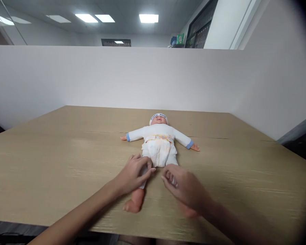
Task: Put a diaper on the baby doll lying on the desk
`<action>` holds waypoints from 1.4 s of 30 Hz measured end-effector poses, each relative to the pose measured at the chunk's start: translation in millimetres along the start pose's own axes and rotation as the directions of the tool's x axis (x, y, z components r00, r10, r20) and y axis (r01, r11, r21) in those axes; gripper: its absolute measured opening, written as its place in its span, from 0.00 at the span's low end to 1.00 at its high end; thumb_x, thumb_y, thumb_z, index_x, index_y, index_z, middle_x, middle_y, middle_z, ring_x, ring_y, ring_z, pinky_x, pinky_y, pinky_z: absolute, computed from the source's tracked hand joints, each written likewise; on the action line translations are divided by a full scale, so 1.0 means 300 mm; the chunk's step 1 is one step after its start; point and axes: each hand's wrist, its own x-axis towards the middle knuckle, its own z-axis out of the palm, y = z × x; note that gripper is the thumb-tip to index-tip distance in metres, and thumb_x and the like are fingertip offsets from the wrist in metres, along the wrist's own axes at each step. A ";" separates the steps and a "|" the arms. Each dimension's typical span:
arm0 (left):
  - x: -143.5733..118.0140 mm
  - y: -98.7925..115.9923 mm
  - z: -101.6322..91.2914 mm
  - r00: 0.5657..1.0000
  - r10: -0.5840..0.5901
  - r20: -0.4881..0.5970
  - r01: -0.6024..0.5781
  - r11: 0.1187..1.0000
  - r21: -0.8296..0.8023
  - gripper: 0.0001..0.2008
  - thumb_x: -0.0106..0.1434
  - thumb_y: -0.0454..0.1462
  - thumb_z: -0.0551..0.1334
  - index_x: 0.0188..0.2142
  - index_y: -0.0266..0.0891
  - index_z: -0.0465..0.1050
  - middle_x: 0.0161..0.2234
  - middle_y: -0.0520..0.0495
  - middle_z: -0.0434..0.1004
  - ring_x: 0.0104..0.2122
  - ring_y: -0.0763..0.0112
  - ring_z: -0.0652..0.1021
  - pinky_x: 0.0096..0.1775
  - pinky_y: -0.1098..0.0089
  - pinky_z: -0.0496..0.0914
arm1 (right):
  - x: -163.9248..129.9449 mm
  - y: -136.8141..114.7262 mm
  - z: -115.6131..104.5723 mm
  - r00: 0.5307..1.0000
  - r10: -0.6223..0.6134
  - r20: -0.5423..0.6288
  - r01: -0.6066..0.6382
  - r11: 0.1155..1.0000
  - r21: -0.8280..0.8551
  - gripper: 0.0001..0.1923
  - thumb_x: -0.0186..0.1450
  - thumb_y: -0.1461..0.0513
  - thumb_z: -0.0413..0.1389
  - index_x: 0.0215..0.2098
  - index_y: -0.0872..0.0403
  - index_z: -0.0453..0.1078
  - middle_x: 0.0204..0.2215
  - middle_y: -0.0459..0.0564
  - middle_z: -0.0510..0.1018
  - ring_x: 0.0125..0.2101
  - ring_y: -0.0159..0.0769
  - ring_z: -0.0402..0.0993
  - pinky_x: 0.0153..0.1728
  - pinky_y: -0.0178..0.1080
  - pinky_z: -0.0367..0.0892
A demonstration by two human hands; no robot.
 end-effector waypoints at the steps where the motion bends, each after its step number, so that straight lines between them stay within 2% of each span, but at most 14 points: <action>1: 0.012 -0.008 0.003 0.999 -0.032 -0.020 0.032 0.999 -0.006 0.14 0.78 0.50 0.62 0.41 0.43 0.72 0.41 0.49 0.82 0.44 0.59 0.75 0.51 0.58 0.63 | 0.012 0.020 0.003 0.998 0.065 -0.024 -0.066 0.997 -0.029 0.02 0.75 0.64 0.59 0.42 0.50 0.72 0.32 0.44 0.79 0.31 0.37 0.76 0.35 0.39 0.63; 4: 0.058 -0.022 0.012 0.992 -0.108 -0.067 0.108 0.994 -0.005 0.18 0.75 0.53 0.65 0.40 0.43 0.69 0.37 0.50 0.80 0.39 0.60 0.76 0.48 0.59 0.64 | 0.064 0.045 0.004 0.985 0.168 -0.048 -0.173 0.977 -0.125 0.05 0.77 0.59 0.61 0.47 0.51 0.72 0.29 0.43 0.80 0.27 0.37 0.75 0.30 0.40 0.56; 8: 0.103 -0.022 0.037 0.988 -0.139 -0.066 0.143 0.988 0.055 0.20 0.74 0.53 0.66 0.34 0.43 0.66 0.32 0.52 0.77 0.35 0.61 0.75 0.46 0.59 0.62 | 0.092 0.032 0.026 0.989 0.140 -0.051 -0.148 0.958 -0.244 0.06 0.77 0.58 0.61 0.43 0.51 0.73 0.32 0.47 0.81 0.29 0.40 0.76 0.30 0.41 0.53; 12: 0.102 -0.024 0.055 0.987 -0.135 -0.087 0.139 0.989 0.044 0.21 0.75 0.52 0.65 0.32 0.42 0.65 0.30 0.53 0.74 0.35 0.62 0.74 0.47 0.59 0.62 | 0.066 0.034 0.064 0.989 0.106 -0.103 -0.129 0.958 -0.254 0.05 0.78 0.59 0.60 0.42 0.51 0.73 0.37 0.48 0.81 0.31 0.40 0.78 0.31 0.41 0.58; 15: 0.090 -0.027 0.052 0.987 -0.126 -0.100 0.129 0.991 0.023 0.20 0.75 0.49 0.65 0.32 0.42 0.65 0.31 0.53 0.74 0.37 0.61 0.74 0.47 0.60 0.62 | 0.046 0.035 0.076 0.989 0.062 -0.131 -0.090 0.971 -0.221 0.03 0.77 0.60 0.60 0.47 0.50 0.74 0.44 0.50 0.81 0.39 0.45 0.81 0.36 0.43 0.68; 18: 0.079 -0.033 0.050 0.990 -0.082 -0.114 0.084 0.996 0.014 0.15 0.76 0.46 0.65 0.34 0.42 0.69 0.37 0.50 0.77 0.41 0.60 0.75 0.48 0.59 0.64 | 0.037 0.029 0.082 0.988 0.034 -0.154 -0.061 0.983 -0.174 0.08 0.75 0.62 0.60 0.52 0.49 0.72 0.52 0.54 0.79 0.48 0.50 0.81 0.44 0.47 0.76; 23: 0.070 -0.042 0.060 0.984 -0.030 -0.177 0.023 0.999 -0.039 0.07 0.75 0.44 0.66 0.43 0.44 0.76 0.58 0.43 0.76 0.56 0.54 0.75 0.57 0.56 0.67 | 0.024 0.032 0.101 0.985 0.010 -0.170 -0.033 0.990 -0.135 0.17 0.73 0.62 0.60 0.59 0.50 0.70 0.62 0.60 0.76 0.58 0.58 0.78 0.53 0.59 0.79; 25: 0.072 -0.039 0.062 0.984 -0.017 -0.176 0.008 0.998 -0.055 0.06 0.75 0.43 0.66 0.45 0.44 0.76 0.61 0.43 0.75 0.58 0.53 0.75 0.59 0.55 0.67 | 0.017 0.038 0.106 0.985 -0.002 -0.174 -0.020 0.992 -0.123 0.20 0.72 0.62 0.61 0.61 0.50 0.69 0.64 0.60 0.76 0.60 0.59 0.77 0.56 0.61 0.78; 27: 0.076 -0.035 0.060 0.988 -0.003 -0.152 -0.006 0.998 -0.062 0.05 0.75 0.42 0.66 0.44 0.45 0.75 0.57 0.44 0.78 0.56 0.54 0.75 0.57 0.55 0.67 | 0.013 0.042 0.105 0.983 -0.019 -0.183 -0.003 0.993 -0.122 0.21 0.72 0.61 0.61 0.62 0.50 0.68 0.64 0.60 0.77 0.61 0.60 0.77 0.57 0.62 0.77; 30: 0.084 -0.033 0.055 0.995 -0.018 -0.101 0.012 0.998 -0.056 0.08 0.75 0.41 0.65 0.39 0.43 0.71 0.44 0.47 0.80 0.47 0.56 0.75 0.49 0.57 0.66 | 0.017 0.040 0.095 0.983 -0.029 -0.183 0.008 0.994 -0.111 0.18 0.73 0.60 0.60 0.60 0.51 0.69 0.58 0.61 0.81 0.57 0.59 0.80 0.54 0.59 0.78; 32: 0.086 -0.036 0.057 0.991 -0.065 -0.116 0.057 0.996 -0.064 0.10 0.73 0.43 0.66 0.37 0.43 0.69 0.40 0.48 0.78 0.44 0.57 0.74 0.46 0.58 0.65 | 0.027 0.038 0.086 0.984 0.017 -0.177 -0.032 0.996 -0.082 0.13 0.72 0.58 0.60 0.54 0.51 0.71 0.49 0.58 0.83 0.48 0.55 0.83 0.45 0.52 0.79; 35: 0.085 -0.048 0.068 0.972 -0.151 -0.179 0.119 0.977 -0.175 0.11 0.70 0.43 0.69 0.44 0.44 0.70 0.43 0.48 0.78 0.44 0.58 0.75 0.47 0.60 0.67 | 0.045 0.045 0.072 0.966 0.178 -0.187 -0.181 0.983 -0.001 0.12 0.72 0.55 0.61 0.50 0.49 0.70 0.30 0.46 0.79 0.29 0.45 0.80 0.29 0.43 0.71; 37: 0.085 -0.060 0.077 0.963 -0.186 -0.197 0.116 0.941 -0.319 0.16 0.68 0.43 0.71 0.49 0.44 0.69 0.47 0.47 0.79 0.47 0.59 0.77 0.49 0.61 0.69 | 0.055 0.056 0.059 0.942 0.280 -0.187 -0.269 0.960 0.082 0.15 0.71 0.53 0.62 0.52 0.48 0.68 0.24 0.39 0.74 0.22 0.39 0.74 0.25 0.40 0.66; 42: 0.092 -0.087 0.073 0.942 -0.301 -0.149 0.173 0.815 -0.553 0.27 0.66 0.47 0.75 0.55 0.44 0.65 0.42 0.51 0.80 0.40 0.65 0.78 0.42 0.65 0.69 | 0.076 0.090 0.007 0.898 0.384 -0.213 -0.333 0.912 0.238 0.18 0.68 0.50 0.65 0.48 0.47 0.66 0.35 0.44 0.86 0.20 0.35 0.72 0.27 0.40 0.66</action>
